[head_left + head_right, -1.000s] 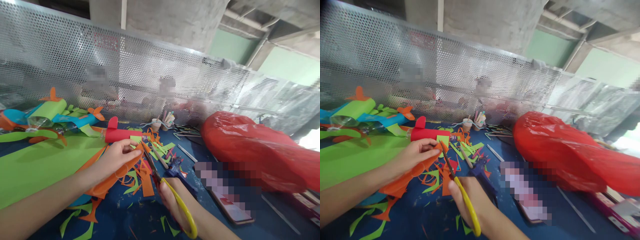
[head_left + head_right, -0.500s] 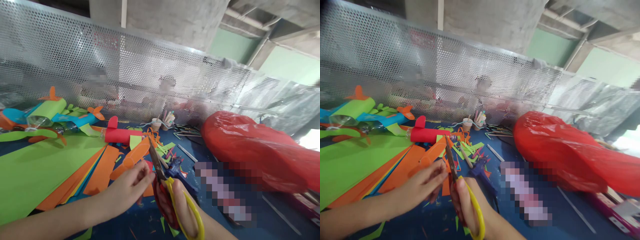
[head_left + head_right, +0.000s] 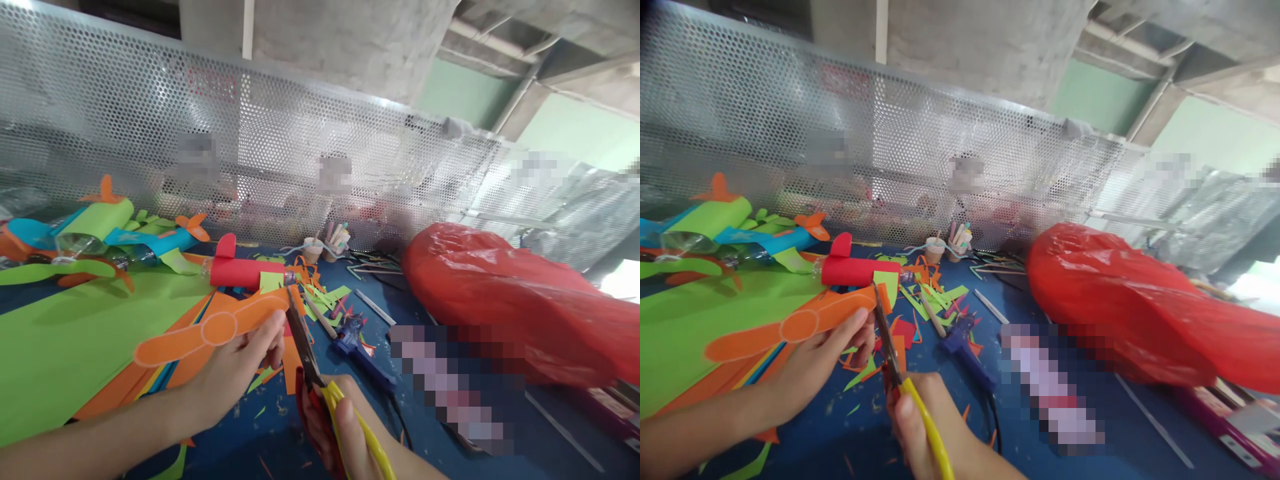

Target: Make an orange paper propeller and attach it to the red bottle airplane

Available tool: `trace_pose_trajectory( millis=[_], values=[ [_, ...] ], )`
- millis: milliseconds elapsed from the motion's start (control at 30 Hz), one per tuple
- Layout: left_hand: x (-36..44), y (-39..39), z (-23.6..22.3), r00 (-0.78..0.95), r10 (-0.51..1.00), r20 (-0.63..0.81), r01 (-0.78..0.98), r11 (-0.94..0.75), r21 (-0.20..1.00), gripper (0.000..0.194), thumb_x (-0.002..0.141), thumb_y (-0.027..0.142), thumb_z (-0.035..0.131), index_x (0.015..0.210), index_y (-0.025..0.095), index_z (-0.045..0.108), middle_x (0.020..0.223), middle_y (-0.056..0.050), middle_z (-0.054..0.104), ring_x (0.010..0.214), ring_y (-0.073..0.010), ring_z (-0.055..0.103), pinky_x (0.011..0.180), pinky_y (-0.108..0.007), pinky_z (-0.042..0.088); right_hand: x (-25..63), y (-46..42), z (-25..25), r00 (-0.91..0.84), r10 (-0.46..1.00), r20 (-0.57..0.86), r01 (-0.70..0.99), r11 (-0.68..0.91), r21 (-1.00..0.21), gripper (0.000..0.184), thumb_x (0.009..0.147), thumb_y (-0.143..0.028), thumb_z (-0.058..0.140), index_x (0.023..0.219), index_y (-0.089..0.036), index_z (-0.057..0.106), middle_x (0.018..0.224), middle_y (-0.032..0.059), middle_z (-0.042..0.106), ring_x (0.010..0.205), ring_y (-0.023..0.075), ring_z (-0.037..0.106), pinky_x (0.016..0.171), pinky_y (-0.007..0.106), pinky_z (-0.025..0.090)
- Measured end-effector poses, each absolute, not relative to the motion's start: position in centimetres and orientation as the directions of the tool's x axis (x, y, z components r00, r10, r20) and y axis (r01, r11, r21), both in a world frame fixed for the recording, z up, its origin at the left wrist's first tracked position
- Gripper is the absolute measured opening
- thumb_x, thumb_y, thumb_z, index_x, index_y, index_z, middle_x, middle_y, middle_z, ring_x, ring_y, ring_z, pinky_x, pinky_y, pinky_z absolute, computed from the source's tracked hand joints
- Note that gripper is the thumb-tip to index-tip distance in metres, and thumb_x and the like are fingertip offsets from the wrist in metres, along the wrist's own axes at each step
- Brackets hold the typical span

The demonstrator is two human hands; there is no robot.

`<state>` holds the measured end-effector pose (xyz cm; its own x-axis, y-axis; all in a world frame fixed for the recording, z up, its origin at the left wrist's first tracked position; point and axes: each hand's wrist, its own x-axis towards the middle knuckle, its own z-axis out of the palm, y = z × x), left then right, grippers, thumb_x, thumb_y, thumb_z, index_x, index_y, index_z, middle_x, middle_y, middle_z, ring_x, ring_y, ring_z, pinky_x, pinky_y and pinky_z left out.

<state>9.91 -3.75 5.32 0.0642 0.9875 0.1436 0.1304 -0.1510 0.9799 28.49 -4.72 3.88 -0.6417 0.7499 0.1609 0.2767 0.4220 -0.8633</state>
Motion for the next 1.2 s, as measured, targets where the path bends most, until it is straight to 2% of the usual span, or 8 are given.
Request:
trace_pose_trajectory(
  millis=[100,233,567,900,1067,1200],
  values=[
    [10.0,-3.8,5.7,-0.01,0.99,0.138,0.143,-0.136,0.98,0.045,0.088,0.06,0.041,0.061,0.024,0.045,0.054,0.003,0.049,0.057,-0.0162,0.05,0.06,-0.027,0.044,28.6,-4.6,4.5,-0.705,0.688,0.173,0.273,0.489,-0.829,0.066,0.085,-0.078,0.007,0.066,-0.022,0.038,0.054,0.0008,0.047,0.045,0.012,0.046,0.045,0.024,0.038],
    [10.3,-3.9,6.0,-0.014,0.992,0.128,0.149,-0.125,0.981,0.043,0.087,0.058,0.043,0.06,0.024,0.046,0.054,0.003,0.051,0.056,-0.0155,0.051,0.059,-0.026,0.045,28.6,-4.4,4.7,-0.721,0.651,0.235,0.272,0.579,-0.769,0.067,0.089,-0.072,0.006,0.068,-0.02,0.043,0.063,0.0058,0.056,0.054,0.0143,0.052,0.051,0.026,0.04],
    [10.2,-4.5,6.1,0.065,0.997,0.045,0.191,-0.057,0.98,0.045,0.089,0.059,0.038,0.061,0.025,0.046,0.056,0.004,0.051,0.058,-0.0151,0.052,0.063,-0.025,0.045,28.3,-4.4,4.5,-0.691,0.654,0.308,0.274,0.631,-0.725,0.065,0.088,-0.073,0.009,0.071,-0.02,0.042,0.064,0.0047,0.053,0.055,0.0137,0.048,0.049,0.026,0.037],
    [10.3,-4.3,6.2,0.09,0.992,0.083,0.212,-0.101,0.972,0.049,0.091,0.058,0.036,0.057,0.024,0.043,0.055,0.004,0.05,0.055,-0.0148,0.05,0.065,-0.026,0.044,28.2,-4.6,4.8,-0.68,0.665,0.31,0.223,0.59,-0.776,0.064,0.086,-0.077,0.019,0.076,-0.019,0.045,0.064,0.0014,0.048,0.053,0.013,0.042,0.049,0.027,0.034],
    [10.3,-4.4,6.8,0.097,0.992,0.075,0.223,-0.095,0.97,0.049,0.089,0.061,0.034,0.056,0.024,0.042,0.055,0.003,0.05,0.056,-0.0155,0.05,0.063,-0.026,0.045,28.3,-4.6,4.7,-0.668,0.675,0.312,0.26,0.605,-0.752,0.068,0.087,-0.076,0.015,0.074,-0.017,0.048,0.061,0.0004,0.046,0.052,0.0117,0.04,0.048,0.026,0.031],
    [10.5,-4.3,7.3,0.059,0.997,0.059,0.212,-0.07,0.975,0.049,0.085,0.062,0.038,0.054,0.025,0.041,0.054,0.002,0.05,0.055,-0.0164,0.05,0.06,-0.027,0.046,28.6,-4.3,4.4,-0.67,0.683,0.29,0.283,0.597,-0.751,0.065,0.09,-0.072,0.012,0.073,-0.018,0.044,0.064,0.0011,0.048,0.055,0.0117,0.041,0.051,0.025,0.035]
  ],
)
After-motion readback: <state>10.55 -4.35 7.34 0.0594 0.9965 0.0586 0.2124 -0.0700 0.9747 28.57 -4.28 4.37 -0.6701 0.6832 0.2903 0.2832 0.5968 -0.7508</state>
